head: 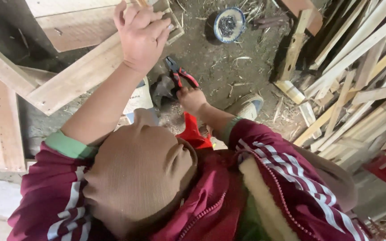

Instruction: The person sits on the ground assembling wooden frame pieces, hammering nails into the joints. They take nails from a small bowl, position a wooden strip across the frame, hammer nails in, and press or reposition the pieces between nails.

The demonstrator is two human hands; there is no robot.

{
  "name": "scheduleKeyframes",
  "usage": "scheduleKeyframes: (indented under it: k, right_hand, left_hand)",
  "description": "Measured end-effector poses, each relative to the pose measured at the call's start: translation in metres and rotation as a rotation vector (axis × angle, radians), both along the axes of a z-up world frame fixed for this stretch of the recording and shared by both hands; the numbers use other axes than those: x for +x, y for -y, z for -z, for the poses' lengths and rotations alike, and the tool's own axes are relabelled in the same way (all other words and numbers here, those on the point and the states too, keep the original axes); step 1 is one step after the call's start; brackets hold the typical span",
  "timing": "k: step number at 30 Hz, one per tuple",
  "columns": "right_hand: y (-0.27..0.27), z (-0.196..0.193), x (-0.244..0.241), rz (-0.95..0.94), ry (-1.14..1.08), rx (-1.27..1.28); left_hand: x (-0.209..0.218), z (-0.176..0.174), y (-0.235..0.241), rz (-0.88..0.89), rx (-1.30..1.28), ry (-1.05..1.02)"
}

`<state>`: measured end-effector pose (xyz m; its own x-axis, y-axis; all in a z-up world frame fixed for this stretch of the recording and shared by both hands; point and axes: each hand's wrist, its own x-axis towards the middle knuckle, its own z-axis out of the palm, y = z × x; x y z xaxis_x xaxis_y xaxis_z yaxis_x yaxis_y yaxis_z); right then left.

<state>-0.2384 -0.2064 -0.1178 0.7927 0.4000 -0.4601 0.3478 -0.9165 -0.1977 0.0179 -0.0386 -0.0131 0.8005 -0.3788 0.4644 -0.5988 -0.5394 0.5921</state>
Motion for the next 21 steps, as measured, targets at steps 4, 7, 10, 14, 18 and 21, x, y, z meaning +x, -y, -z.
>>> scheduleKeyframes:
  k: [4, 7, 10, 14, 18, 21]
  right_hand:
    - [-0.011, 0.017, 0.003, 0.023, -0.133, -0.057]
    - [-0.010, -0.008, 0.021, 0.252, -0.398, -0.083]
    - [0.004, -0.029, 0.034, 0.343, -0.544, -0.054]
    - [0.016, -0.110, 0.068, 0.431, -0.544, 0.127]
    - [0.042, -0.141, 0.079, 0.597, -0.523, 0.517]
    - [0.062, -0.135, 0.074, 0.526, -0.019, 0.657]
  left_hand:
    - [0.002, -0.006, 0.000, 0.001, 0.000, 0.011]
    - [0.004, -0.006, 0.002, 0.006, -0.038, 0.035]
    - [0.007, -0.006, 0.003, 0.006, -0.067, 0.052]
    - [0.004, -0.007, 0.004, -0.017, -0.075, 0.091]
    - [0.005, -0.002, 0.003, -0.024, -0.035, 0.073]
    - [0.006, -0.001, 0.003, -0.019, -0.055, 0.079]
